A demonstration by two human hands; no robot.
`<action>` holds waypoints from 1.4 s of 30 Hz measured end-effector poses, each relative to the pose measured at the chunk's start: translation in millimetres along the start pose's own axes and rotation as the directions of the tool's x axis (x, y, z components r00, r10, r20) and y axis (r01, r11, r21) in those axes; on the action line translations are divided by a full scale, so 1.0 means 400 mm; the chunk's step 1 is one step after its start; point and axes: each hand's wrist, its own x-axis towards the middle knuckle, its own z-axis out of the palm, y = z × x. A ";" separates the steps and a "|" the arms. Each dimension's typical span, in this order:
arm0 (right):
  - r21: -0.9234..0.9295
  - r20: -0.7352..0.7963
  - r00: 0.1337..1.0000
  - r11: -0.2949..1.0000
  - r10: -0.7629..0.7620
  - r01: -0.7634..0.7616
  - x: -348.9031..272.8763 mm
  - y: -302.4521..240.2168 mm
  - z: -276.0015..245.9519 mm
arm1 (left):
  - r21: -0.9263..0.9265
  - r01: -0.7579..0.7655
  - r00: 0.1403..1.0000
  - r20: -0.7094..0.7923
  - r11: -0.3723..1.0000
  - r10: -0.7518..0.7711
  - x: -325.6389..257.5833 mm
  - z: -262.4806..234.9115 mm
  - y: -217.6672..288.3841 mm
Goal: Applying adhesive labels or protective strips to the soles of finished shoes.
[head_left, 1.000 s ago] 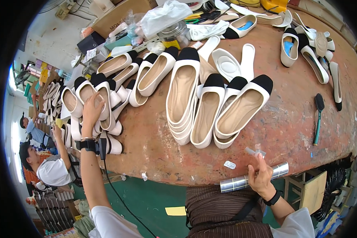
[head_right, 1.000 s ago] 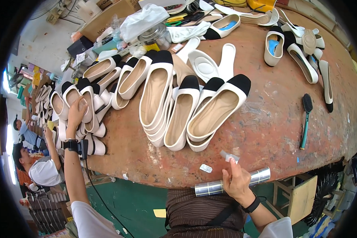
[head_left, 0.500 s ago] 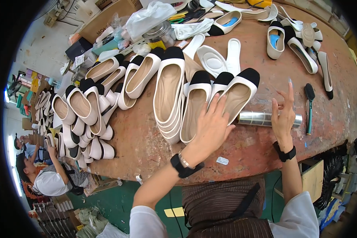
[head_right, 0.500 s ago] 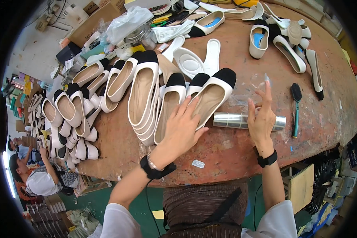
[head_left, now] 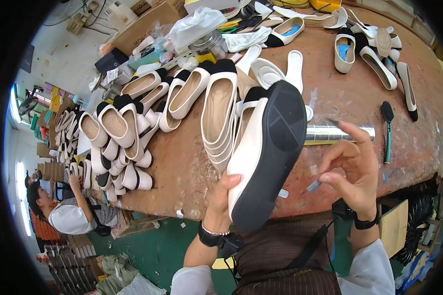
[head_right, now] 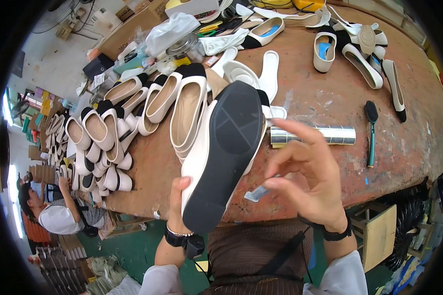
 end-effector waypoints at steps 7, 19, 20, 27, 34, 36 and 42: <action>-0.303 0.224 0.965 0.931 -0.139 0.204 0.031 -0.036 0.097 | -0.030 0.045 0.998 0.043 0.999 -0.044 -0.121 -0.016 -0.024; -0.684 -0.140 0.987 0.728 -0.082 -0.037 0.026 -0.005 0.109 | 0.153 0.081 0.997 -0.012 0.985 -0.080 -0.199 -0.064 -0.005; -0.616 -0.083 0.995 0.787 -0.057 -0.007 0.011 -0.002 0.121 | 0.147 0.079 0.996 -0.054 0.986 -0.072 -0.205 -0.062 -0.002; -0.418 -0.503 0.859 0.896 -0.094 -0.147 0.029 0.103 0.132 | 0.563 0.010 0.910 -0.347 0.826 0.226 -0.280 -0.083 0.132; -0.509 -0.522 0.853 0.804 -0.003 -0.309 -0.073 0.162 -0.058 | 0.835 0.268 0.556 0.274 -0.481 0.785 -0.229 -0.166 0.849; -0.493 -0.529 0.847 0.792 0.056 -0.360 -0.094 0.173 -0.058 | 0.743 0.442 0.549 0.219 -0.503 0.806 -0.195 -0.245 1.026; -0.275 -0.520 0.836 0.891 0.177 -0.360 -0.084 0.168 -0.020 | 0.227 0.732 0.400 0.620 -0.642 0.675 -0.016 -0.381 0.917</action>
